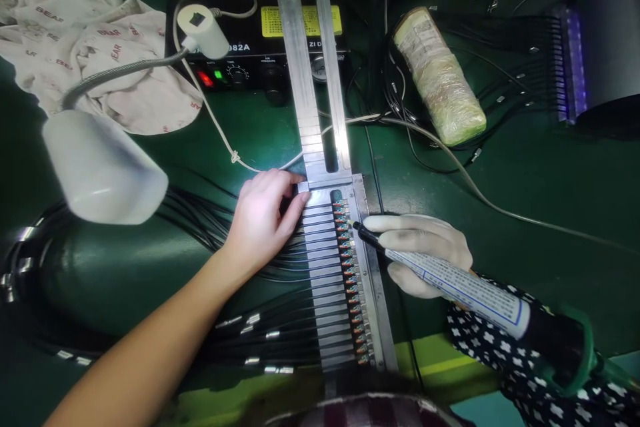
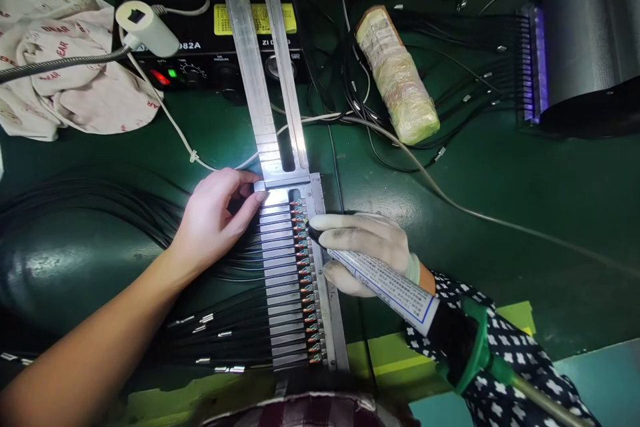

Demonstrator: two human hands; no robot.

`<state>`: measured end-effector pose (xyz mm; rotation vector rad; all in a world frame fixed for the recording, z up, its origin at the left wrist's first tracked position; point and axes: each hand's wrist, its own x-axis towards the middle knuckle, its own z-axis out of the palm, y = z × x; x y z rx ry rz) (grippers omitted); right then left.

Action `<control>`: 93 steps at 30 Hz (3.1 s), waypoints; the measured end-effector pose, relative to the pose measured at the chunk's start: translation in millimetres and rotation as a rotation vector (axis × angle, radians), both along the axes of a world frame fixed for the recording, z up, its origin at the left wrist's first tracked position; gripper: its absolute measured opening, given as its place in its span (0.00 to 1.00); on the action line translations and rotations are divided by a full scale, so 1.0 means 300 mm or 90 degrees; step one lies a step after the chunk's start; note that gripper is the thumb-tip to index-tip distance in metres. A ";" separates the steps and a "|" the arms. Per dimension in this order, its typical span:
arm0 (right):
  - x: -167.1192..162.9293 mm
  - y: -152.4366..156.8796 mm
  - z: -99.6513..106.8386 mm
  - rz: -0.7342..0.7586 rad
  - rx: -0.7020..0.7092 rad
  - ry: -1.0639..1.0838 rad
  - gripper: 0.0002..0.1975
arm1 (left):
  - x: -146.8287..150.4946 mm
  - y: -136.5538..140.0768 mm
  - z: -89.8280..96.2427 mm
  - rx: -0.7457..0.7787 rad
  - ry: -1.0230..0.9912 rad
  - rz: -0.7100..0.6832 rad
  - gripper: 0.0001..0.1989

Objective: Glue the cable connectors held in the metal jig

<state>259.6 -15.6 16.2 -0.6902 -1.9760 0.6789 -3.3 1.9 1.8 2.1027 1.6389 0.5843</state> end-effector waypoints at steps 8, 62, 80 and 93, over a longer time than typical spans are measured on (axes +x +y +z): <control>0.002 -0.002 -0.009 -0.008 -0.008 0.002 0.15 | 0.001 0.000 0.001 -0.002 0.007 0.001 0.11; 0.008 -0.029 0.002 -0.012 0.025 -0.027 0.09 | 0.000 0.003 0.002 0.026 0.020 -0.006 0.10; 0.008 -0.029 0.004 -0.011 0.014 0.001 0.08 | -0.003 0.003 0.000 0.020 0.027 -0.006 0.10; 0.010 -0.018 -0.005 -0.004 0.016 -0.021 0.07 | 0.000 0.004 0.005 0.011 0.028 -0.003 0.10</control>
